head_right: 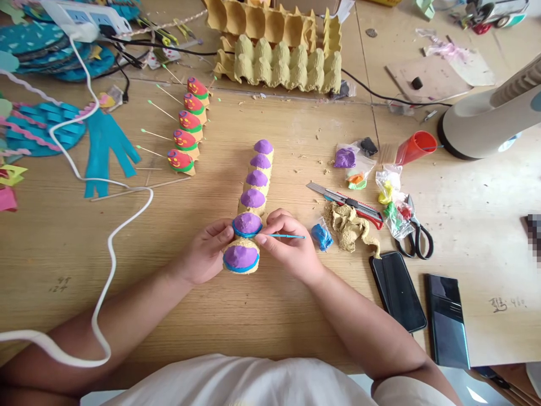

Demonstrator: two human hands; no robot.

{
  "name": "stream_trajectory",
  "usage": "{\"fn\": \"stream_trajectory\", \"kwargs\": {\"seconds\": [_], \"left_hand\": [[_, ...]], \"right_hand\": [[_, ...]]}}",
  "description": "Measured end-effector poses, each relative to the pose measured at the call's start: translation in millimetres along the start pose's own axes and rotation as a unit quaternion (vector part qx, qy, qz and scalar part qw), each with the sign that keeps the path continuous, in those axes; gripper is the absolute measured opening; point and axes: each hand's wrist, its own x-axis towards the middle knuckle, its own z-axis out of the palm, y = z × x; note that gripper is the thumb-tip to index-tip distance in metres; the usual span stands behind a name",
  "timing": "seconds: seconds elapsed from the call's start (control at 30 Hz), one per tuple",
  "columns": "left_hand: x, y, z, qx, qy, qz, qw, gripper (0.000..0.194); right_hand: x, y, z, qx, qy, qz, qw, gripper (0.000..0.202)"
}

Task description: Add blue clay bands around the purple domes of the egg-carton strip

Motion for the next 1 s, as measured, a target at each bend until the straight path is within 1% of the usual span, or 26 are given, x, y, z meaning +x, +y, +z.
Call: {"fn": "stream_trajectory", "kwargs": {"seconds": [0.07,0.23,0.4,0.57,0.73,0.87,1.0], "left_hand": [[0.0,-0.6,-0.8,0.011,0.0,0.005,1.0,0.029],[-0.4,0.2,-1.7,0.042,0.0,0.01,0.999,0.029],[0.3,-0.4,-2.5,0.067,-0.007,0.012,0.998,0.029],[0.1,-4.1,-6.5,0.09,0.004,0.026,0.996,0.027],[-0.3,-5.6,-9.1,0.12,-0.005,0.043,0.992,0.024],[-1.1,-4.3,-6.2,0.104,-0.014,0.039,0.994,0.03],[-2.3,-3.5,-3.3,0.083,0.0,0.038,0.996,0.034]], "right_hand": [[0.3,1.5,-0.2,0.015,0.004,0.007,1.0,0.011],[1.8,4.3,0.4,0.095,0.016,0.043,0.994,0.019],[2.6,0.8,3.7,0.106,0.019,0.069,0.992,0.026],[2.3,-0.3,4.8,0.117,0.013,0.069,0.991,0.024],[1.9,1.6,3.8,0.12,0.005,0.063,0.991,0.022],[2.6,1.0,3.5,0.119,0.019,0.089,0.989,0.028],[3.8,-0.3,3.9,0.152,0.017,0.096,0.983,0.027]]}}
